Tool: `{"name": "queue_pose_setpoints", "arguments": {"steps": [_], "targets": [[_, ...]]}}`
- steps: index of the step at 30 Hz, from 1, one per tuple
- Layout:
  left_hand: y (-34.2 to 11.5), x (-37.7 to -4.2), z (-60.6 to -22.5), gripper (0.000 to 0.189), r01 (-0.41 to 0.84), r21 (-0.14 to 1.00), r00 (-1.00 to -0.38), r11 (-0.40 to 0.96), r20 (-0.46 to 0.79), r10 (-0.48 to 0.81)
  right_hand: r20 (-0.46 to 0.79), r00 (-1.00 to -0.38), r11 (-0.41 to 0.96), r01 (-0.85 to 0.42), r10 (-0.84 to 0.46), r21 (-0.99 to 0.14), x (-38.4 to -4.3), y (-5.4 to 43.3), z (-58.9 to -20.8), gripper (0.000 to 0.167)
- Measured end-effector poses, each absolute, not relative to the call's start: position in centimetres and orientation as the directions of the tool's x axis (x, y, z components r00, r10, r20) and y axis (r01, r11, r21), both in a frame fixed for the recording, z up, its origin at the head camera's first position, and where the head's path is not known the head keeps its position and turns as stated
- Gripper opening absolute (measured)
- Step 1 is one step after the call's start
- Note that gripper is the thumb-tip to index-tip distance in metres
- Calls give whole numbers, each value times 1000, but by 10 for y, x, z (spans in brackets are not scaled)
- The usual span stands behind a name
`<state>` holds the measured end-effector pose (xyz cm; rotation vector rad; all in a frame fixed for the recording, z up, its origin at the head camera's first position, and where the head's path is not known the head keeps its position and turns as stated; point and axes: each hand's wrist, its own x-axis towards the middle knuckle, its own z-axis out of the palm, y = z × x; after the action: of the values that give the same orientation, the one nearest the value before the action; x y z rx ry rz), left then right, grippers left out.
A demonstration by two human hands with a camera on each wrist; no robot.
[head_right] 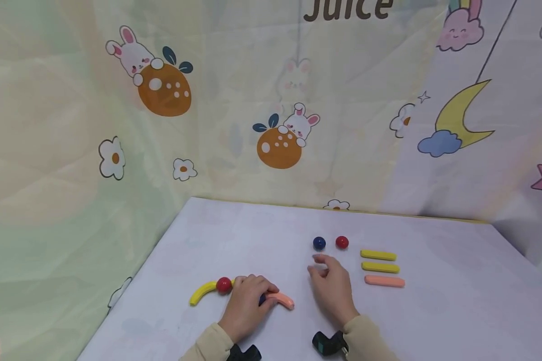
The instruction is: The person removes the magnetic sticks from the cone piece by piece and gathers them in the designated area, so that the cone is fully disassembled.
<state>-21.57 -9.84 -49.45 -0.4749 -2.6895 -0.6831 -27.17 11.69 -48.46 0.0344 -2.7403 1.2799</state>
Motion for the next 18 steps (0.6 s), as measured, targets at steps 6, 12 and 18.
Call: {"name": "queue_pose_setpoints", "arguments": {"steps": [6, 12, 18], "targets": [[-99, -217, -496, 13, 401, 398, -884, 825, 403, 235, 201, -964, 682, -265, -174, -682, -228, 93, -482, 20], [-100, -217, -496, 13, 414, 395, -876, 820, 416, 242, 236, -944, 771, -324, -229, -548, -214, 83, -483, 20], [-98, -216, -491, 28, 402, 415, -893, 816, 375, 249, 295, -949, 819, -256, -111, -514, -217, 85, -489, 17]]}}
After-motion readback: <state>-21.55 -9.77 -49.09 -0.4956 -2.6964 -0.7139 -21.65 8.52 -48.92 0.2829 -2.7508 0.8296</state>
